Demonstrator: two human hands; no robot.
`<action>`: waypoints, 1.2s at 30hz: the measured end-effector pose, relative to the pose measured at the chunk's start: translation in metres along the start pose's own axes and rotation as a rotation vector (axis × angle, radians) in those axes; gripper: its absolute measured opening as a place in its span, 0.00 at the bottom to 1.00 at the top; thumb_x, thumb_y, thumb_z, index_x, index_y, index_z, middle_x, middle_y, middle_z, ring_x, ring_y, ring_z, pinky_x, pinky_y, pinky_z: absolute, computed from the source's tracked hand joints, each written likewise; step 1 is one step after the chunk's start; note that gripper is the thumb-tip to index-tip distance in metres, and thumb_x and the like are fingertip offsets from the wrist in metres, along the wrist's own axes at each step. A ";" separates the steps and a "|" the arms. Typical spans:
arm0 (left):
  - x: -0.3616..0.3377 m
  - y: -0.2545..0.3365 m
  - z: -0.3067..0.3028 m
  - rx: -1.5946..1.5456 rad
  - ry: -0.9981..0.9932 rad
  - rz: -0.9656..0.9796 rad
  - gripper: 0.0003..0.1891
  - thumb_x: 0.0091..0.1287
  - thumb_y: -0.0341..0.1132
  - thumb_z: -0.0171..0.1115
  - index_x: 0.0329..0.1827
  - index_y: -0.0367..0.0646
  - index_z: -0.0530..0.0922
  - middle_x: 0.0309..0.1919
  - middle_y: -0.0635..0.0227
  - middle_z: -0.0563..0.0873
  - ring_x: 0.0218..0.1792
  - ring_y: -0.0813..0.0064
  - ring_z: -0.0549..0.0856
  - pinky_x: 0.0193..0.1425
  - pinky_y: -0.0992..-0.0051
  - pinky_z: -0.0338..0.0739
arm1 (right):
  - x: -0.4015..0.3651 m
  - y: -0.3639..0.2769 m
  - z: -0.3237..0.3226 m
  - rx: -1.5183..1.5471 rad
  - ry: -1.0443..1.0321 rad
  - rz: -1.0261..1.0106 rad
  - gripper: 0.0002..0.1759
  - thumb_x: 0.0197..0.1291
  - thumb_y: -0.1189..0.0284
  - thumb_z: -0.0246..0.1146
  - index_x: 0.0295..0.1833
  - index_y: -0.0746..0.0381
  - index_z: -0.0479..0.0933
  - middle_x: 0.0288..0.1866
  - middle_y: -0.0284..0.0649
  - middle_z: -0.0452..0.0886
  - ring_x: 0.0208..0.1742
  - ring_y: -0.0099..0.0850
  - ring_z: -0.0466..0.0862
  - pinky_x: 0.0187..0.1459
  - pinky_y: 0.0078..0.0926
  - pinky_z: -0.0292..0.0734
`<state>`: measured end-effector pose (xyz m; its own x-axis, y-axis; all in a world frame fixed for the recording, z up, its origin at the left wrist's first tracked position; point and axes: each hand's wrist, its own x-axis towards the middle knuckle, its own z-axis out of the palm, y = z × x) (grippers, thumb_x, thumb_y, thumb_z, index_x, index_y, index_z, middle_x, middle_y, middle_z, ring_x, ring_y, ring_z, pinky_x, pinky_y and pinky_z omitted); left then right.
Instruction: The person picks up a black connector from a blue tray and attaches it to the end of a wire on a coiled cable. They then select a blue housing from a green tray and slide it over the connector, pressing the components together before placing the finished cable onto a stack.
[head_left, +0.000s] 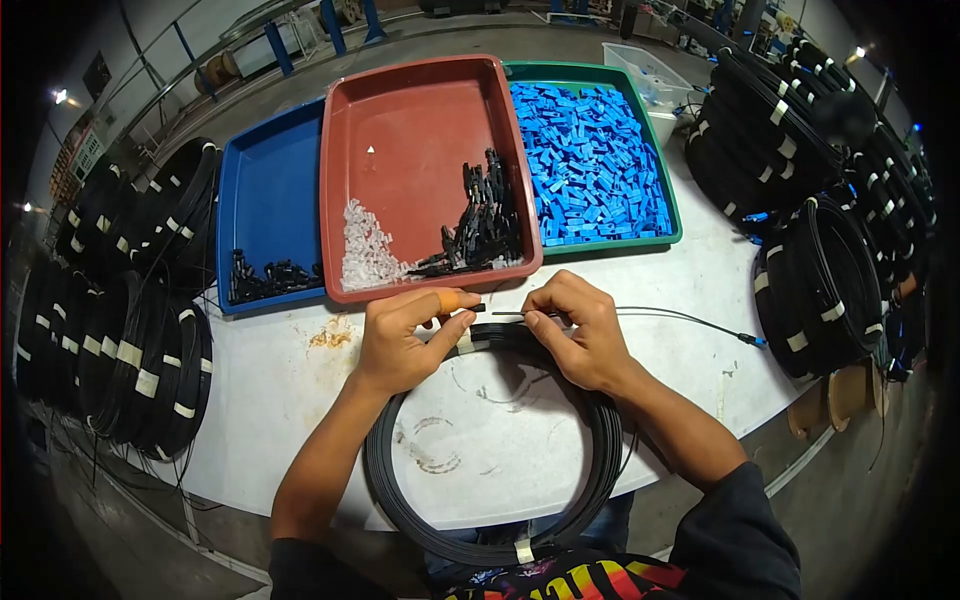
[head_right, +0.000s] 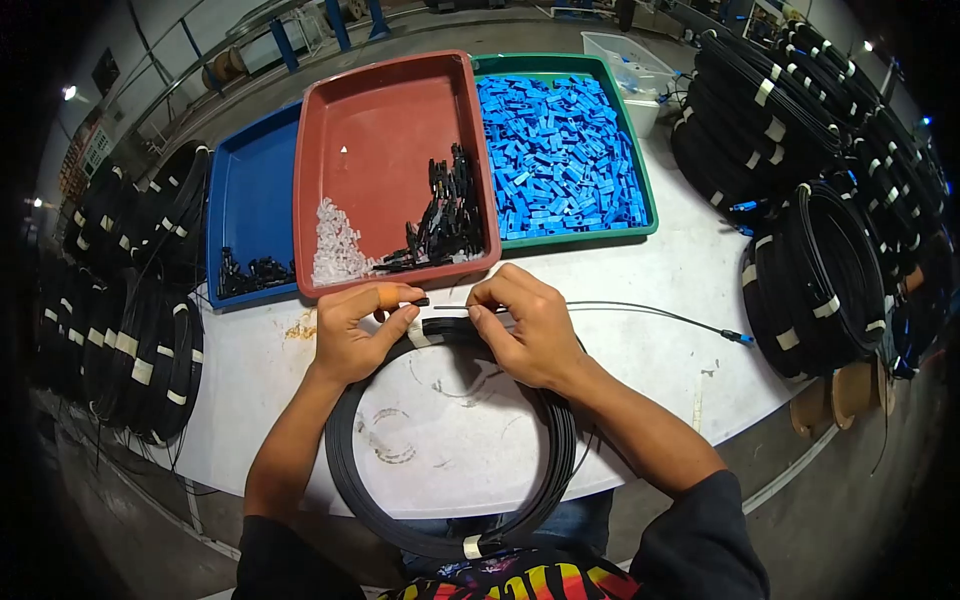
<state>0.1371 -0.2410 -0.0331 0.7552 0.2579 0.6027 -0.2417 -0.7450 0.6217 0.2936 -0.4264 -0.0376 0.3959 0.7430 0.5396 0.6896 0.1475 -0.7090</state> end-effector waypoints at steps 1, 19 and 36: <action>0.000 -0.001 0.000 -0.012 0.016 0.011 0.08 0.63 0.25 0.75 0.45 0.37 0.91 0.40 0.60 0.95 0.33 0.75 0.91 0.34 0.77 0.83 | 0.000 -0.001 0.001 0.003 -0.005 -0.001 0.03 0.64 0.77 0.67 0.40 0.67 0.83 0.35 0.44 0.81 0.34 0.39 0.82 0.38 0.33 0.76; -0.009 -0.010 -0.031 0.017 0.074 0.009 0.09 0.58 0.23 0.77 0.41 0.38 0.90 0.37 0.62 0.94 0.33 0.71 0.91 0.38 0.75 0.84 | 0.000 -0.009 0.004 -0.132 -0.119 0.050 0.04 0.60 0.83 0.68 0.41 0.67 0.82 0.37 0.44 0.82 0.35 0.38 0.84 0.38 0.31 0.77; -0.053 -0.144 -0.246 0.749 0.162 -0.175 0.12 0.65 0.18 0.64 0.48 0.39 0.88 0.47 0.63 0.92 0.50 0.58 0.88 0.55 0.62 0.82 | 0.000 -0.009 0.009 -0.330 -0.091 0.019 0.07 0.56 0.88 0.63 0.39 0.68 0.80 0.36 0.43 0.78 0.29 0.29 0.78 0.30 0.23 0.71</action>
<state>-0.0176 0.0039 -0.0317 0.6321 0.4535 0.6283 0.3912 -0.8867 0.2465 0.2820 -0.4220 -0.0356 0.3645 0.8012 0.4745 0.8478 -0.0747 -0.5251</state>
